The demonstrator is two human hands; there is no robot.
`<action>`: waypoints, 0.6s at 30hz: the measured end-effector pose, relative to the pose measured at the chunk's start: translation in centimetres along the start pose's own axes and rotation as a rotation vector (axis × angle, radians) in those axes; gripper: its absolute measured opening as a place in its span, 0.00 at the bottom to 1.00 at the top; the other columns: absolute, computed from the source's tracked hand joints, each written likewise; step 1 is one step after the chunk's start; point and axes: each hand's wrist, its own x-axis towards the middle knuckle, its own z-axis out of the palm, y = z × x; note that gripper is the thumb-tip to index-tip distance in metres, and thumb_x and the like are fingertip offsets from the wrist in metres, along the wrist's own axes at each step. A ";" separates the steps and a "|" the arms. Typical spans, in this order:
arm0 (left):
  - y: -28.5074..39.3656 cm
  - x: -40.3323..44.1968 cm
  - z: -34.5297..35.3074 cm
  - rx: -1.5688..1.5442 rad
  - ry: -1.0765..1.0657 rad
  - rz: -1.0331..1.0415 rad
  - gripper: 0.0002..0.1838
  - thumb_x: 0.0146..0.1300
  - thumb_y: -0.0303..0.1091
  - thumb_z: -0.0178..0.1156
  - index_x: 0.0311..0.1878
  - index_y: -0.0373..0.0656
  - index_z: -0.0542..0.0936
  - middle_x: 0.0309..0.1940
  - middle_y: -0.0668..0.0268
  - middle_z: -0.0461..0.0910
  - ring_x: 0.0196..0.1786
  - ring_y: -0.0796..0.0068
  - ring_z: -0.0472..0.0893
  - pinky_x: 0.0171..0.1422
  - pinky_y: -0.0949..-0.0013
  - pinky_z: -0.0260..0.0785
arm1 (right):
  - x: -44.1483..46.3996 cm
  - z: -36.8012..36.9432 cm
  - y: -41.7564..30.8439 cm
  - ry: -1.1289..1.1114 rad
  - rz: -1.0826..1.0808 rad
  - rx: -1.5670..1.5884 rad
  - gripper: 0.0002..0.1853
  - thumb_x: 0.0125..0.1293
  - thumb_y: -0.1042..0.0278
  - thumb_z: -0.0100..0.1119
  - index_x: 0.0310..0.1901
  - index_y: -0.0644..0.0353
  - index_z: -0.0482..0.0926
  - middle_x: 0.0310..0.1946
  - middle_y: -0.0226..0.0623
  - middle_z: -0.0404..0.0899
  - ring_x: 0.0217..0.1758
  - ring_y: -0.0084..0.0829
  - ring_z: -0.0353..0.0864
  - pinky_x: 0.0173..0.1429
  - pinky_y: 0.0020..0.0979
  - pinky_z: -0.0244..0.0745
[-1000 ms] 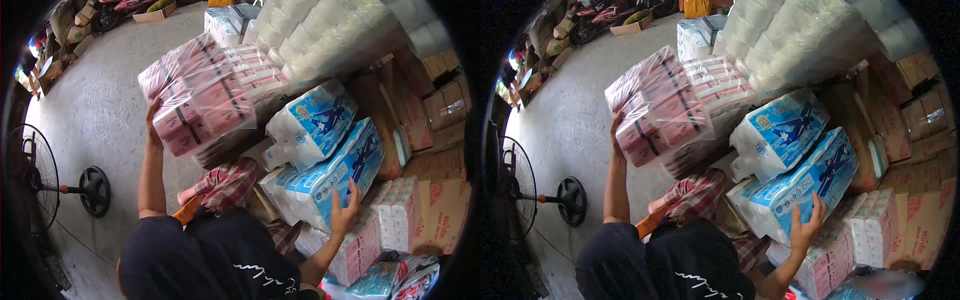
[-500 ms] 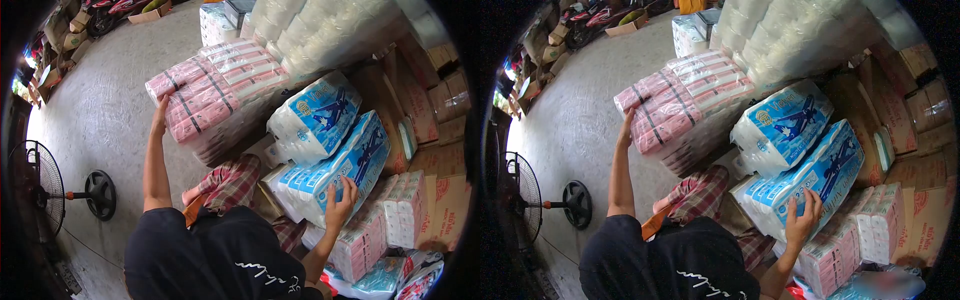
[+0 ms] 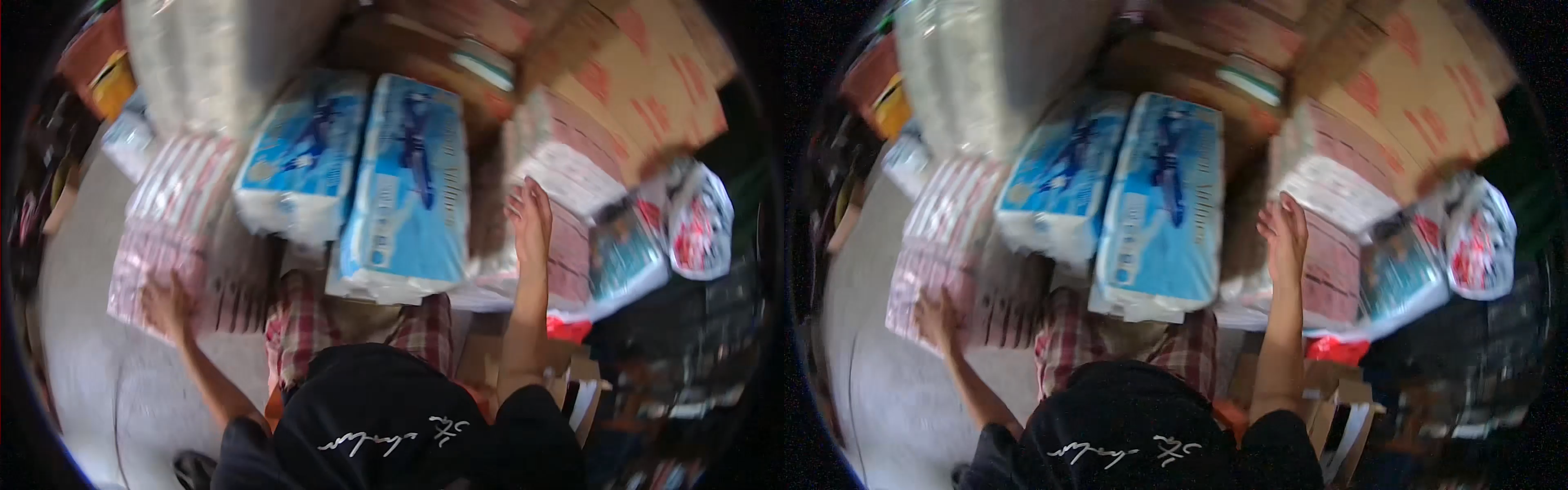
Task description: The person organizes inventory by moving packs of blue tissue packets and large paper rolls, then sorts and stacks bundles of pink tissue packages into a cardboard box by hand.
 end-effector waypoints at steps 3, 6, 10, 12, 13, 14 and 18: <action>-0.5 0.6 1.5 -0.039 0.041 -0.007 0.40 0.58 0.70 0.42 0.70 0.59 0.57 0.70 0.53 0.54 0.72 0.52 0.51 0.70 0.43 0.40 | 5.0 -8.2 0.1 0.193 0.084 0.258 0.20 0.61 0.58 0.61 0.52 0.55 0.71 0.41 0.38 0.77 0.41 0.30 0.76 0.46 0.32 0.74; -0.2 0.2 0.6 -0.031 0.022 0.002 0.40 0.58 0.71 0.43 0.70 0.59 0.57 0.69 0.53 0.54 0.72 0.52 0.51 0.70 0.43 0.40 | 8.8 -13.0 -0.2 0.332 0.155 0.350 0.28 0.57 0.52 0.65 0.54 0.57 0.70 0.43 0.48 0.74 0.43 0.36 0.75 0.50 0.36 0.73; -0.3 0.1 0.9 -0.049 0.079 0.011 0.39 0.58 0.69 0.45 0.68 0.59 0.61 0.69 0.53 0.55 0.71 0.52 0.53 0.69 0.45 0.42 | 13.3 -14.0 -0.7 0.602 -0.158 -0.208 0.40 0.52 0.46 0.67 0.60 0.63 0.63 0.50 0.57 0.66 0.52 0.46 0.68 0.56 0.43 0.67; -0.1 -0.2 0.7 -0.053 0.095 0.001 0.38 0.58 0.69 0.45 0.68 0.58 0.62 0.68 0.53 0.56 0.70 0.53 0.54 0.69 0.46 0.43 | 14.8 -14.2 -0.9 0.669 -0.489 -0.712 0.45 0.51 0.45 0.67 0.63 0.64 0.59 0.53 0.62 0.62 0.56 0.49 0.64 0.59 0.47 0.62; 0.0 -0.3 0.6 -0.058 0.106 -0.002 0.38 0.58 0.69 0.46 0.67 0.58 0.63 0.68 0.54 0.56 0.70 0.53 0.54 0.68 0.46 0.44 | 14.6 -13.3 -2.4 0.666 -0.646 -0.936 0.45 0.51 0.45 0.67 0.63 0.66 0.59 0.54 0.62 0.61 0.57 0.49 0.63 0.60 0.48 0.60; -0.1 -0.2 0.9 -0.056 0.112 -0.002 0.38 0.58 0.69 0.46 0.67 0.58 0.63 0.68 0.54 0.56 0.70 0.53 0.54 0.68 0.46 0.44 | 14.6 -12.8 -3.3 0.657 -0.803 -1.162 0.46 0.50 0.45 0.68 0.62 0.68 0.59 0.55 0.62 0.61 0.58 0.48 0.63 0.61 0.49 0.58; -0.6 0.1 1.3 -0.031 0.127 0.013 0.39 0.57 0.71 0.43 0.68 0.60 0.61 0.68 0.56 0.58 0.69 0.49 0.56 0.67 0.44 0.48 | 19.0 -14.7 -2.0 0.620 -0.113 0.125 0.32 0.55 0.47 0.65 0.52 0.64 0.70 0.40 0.46 0.76 0.39 0.42 0.76 0.45 0.45 0.72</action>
